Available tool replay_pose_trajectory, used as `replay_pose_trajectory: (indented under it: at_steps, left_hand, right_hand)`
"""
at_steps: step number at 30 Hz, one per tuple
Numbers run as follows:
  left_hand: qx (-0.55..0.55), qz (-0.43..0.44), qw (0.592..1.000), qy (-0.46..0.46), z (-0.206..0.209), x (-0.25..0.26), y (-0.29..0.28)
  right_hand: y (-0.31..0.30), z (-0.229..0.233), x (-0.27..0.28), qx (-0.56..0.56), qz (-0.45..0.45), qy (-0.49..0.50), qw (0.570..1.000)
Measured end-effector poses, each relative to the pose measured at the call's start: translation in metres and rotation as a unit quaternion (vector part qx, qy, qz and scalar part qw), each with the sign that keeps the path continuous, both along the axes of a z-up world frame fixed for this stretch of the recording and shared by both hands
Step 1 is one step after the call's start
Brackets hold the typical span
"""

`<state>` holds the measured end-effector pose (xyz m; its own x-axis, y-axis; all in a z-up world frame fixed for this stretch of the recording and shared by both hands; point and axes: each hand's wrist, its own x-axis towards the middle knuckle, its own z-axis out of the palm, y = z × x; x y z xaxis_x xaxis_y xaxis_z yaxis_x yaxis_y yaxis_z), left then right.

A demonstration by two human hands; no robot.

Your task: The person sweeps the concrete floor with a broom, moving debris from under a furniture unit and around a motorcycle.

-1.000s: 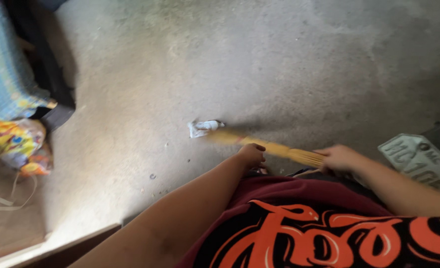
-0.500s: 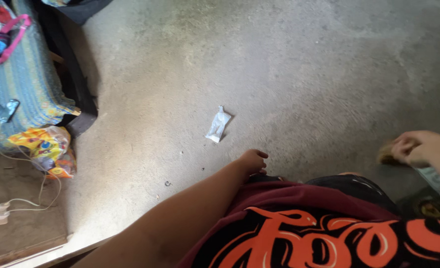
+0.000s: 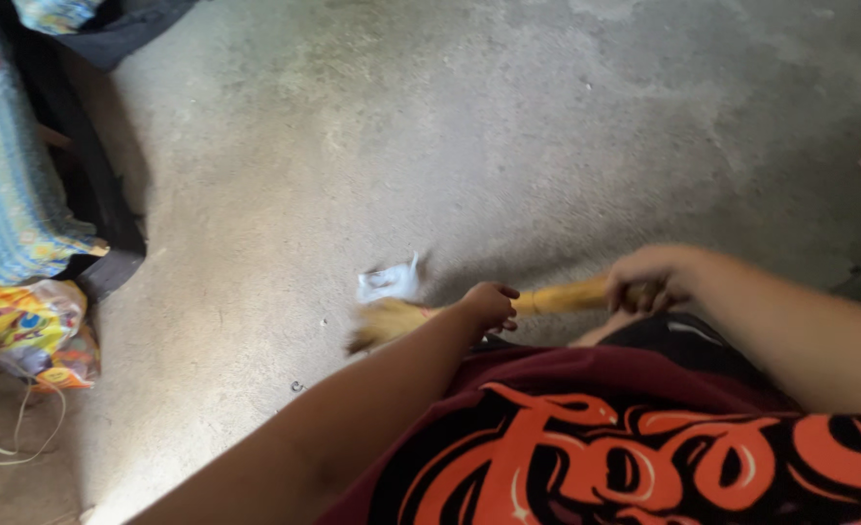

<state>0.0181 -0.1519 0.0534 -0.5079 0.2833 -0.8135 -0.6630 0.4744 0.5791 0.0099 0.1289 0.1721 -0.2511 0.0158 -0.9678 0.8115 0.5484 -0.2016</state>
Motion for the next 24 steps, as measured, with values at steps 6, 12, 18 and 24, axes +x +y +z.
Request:
replay_pose_trajectory:
  at_steps: [6, 12, 18, 24]
  left_hand:
    - [0.018, 0.009, 1.0, -0.021, -0.022, -0.02, 0.028]
    - [-0.01, 0.021, 1.0, -0.002, 0.003, -0.075, 0.061]
    - [-0.041, 0.089, 0.995, -0.024, 0.023, -0.138, 0.109]
    - [0.011, 0.185, 0.982, -0.036, -0.015, -0.175, 0.15]
  right_hand:
    - [0.093, 0.0, -0.017, 0.0, -0.16, 0.059, 0.985]
    - [0.262, -0.12, -0.079, -0.056, -0.469, 0.098, 0.876]
    - [0.4, -0.152, -0.182, 0.018, -0.609, 0.074, 0.79]
    - [0.354, -0.207, -0.262, 0.007, -0.284, -0.019, 0.959]
